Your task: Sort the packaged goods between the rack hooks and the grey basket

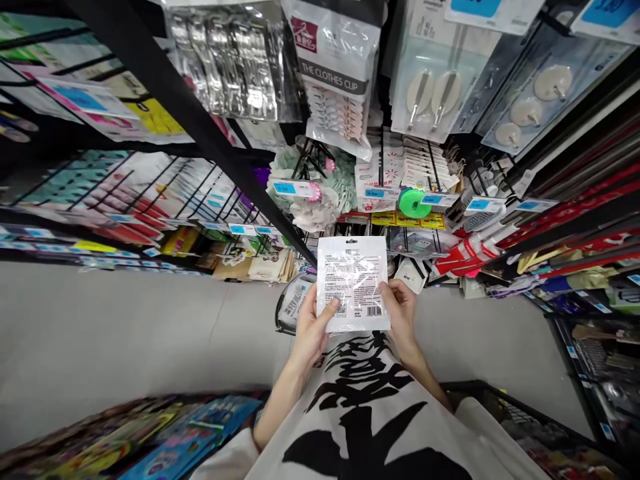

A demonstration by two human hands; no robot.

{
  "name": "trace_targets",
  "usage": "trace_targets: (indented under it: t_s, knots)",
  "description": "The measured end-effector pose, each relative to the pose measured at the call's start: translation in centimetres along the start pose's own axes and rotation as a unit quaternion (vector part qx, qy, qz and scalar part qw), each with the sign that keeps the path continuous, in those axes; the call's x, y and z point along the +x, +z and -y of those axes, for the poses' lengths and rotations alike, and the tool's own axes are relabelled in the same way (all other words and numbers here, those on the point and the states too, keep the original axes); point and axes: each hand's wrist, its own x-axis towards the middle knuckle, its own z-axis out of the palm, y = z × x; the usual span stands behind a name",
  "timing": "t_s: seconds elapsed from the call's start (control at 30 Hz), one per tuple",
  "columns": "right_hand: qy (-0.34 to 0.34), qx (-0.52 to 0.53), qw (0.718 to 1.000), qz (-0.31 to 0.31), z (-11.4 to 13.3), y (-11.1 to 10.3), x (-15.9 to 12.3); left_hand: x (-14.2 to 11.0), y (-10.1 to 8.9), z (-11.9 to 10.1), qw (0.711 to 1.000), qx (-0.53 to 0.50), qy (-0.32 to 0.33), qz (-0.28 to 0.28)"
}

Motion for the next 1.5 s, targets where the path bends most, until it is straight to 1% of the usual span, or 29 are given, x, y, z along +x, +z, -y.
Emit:
trace_targets:
  t_s: [0.1,0.2,0.37,0.5,0.7,0.83,1.2,1.5]
  knots:
    - [-0.026,-0.005,1.0,-0.002,0.2,-0.4,-0.5,-0.1,-0.3,0.2,0.999,0.046,0.018,0.017]
    - [-0.054,-0.008,0.998,-0.008,0.3,-0.7,-0.7,-0.1,-0.7,0.4,0.994,0.099,0.049,0.026]
    - [-0.081,-0.01,0.997,-0.01,0.2,-0.5,-0.7,-0.3,-1.1,-0.1,0.98,0.167,0.104,0.018]
    - [-0.085,-0.016,0.996,-0.014,0.3,-0.4,-0.8,-0.4,-1.0,-0.5,0.974,0.193,0.117,0.008]
    - [-0.089,-0.025,0.995,-0.028,0.7,-0.6,-0.9,-0.2,-1.2,0.0,0.978,0.177,0.108,0.027]
    - [-0.084,-0.02,0.996,-0.025,0.7,-0.6,-0.8,0.0,-1.3,0.3,0.982,0.154,0.1,0.032]
    - [-0.08,-0.03,0.996,-0.029,0.5,-1.0,-0.2,0.5,-0.8,0.5,0.982,0.152,0.107,0.03]
    - [-0.068,-0.035,0.997,-0.031,0.4,-1.1,-0.3,0.2,-1.0,0.9,0.983,0.152,0.104,0.026]
